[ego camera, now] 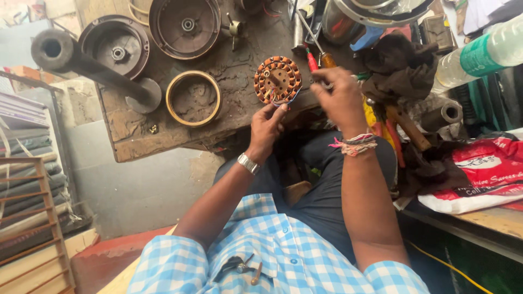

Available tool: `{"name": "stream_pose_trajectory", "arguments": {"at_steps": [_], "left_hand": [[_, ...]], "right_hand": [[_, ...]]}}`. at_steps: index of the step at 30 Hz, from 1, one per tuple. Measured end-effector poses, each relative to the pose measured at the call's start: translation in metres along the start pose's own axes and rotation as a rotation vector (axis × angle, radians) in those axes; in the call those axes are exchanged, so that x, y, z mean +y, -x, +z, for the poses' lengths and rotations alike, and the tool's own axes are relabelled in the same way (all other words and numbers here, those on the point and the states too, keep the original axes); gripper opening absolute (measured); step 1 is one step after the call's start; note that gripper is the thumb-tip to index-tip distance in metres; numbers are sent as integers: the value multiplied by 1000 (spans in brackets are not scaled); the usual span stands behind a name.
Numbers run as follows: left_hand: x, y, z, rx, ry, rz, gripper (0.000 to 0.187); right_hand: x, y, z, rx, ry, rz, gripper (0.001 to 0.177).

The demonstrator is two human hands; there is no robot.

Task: The person sits on the floor and cleans a circular motor component with a cloth. They then handle a copper stator, connecting wires to it using a screwdriver and a multimeter probe.

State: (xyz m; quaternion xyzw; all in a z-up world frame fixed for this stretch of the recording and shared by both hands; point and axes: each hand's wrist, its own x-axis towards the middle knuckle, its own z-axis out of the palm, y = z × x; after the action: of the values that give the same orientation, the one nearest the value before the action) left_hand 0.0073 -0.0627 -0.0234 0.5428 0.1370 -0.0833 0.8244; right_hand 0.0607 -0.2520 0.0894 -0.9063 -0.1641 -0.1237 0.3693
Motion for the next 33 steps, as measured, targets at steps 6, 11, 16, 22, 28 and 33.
{"name": "stream_pose_trajectory", "arguments": {"at_steps": [6,11,16,22,28,33], "left_hand": [[-10,-5,-17,4,-172,217,23],[11,-1,-21,-108,-135,-41,29],[20,-13,-23,-112,-328,-279,29],[44,-18,-28,-66,-996,-124,30],[57,-17,-37,-90,-1142,-24,27],[58,-4,-52,-90,-1310,218,33]], "right_hand": [[-5,-1,42,-272,158,-258,33],[-4,-6,55,-488,134,230,22],[3,3,67,-631,138,479,22],[10,9,90,-663,384,454,28],[11,10,77,-673,417,466,39],[13,8,52,-633,348,508,45]]}}
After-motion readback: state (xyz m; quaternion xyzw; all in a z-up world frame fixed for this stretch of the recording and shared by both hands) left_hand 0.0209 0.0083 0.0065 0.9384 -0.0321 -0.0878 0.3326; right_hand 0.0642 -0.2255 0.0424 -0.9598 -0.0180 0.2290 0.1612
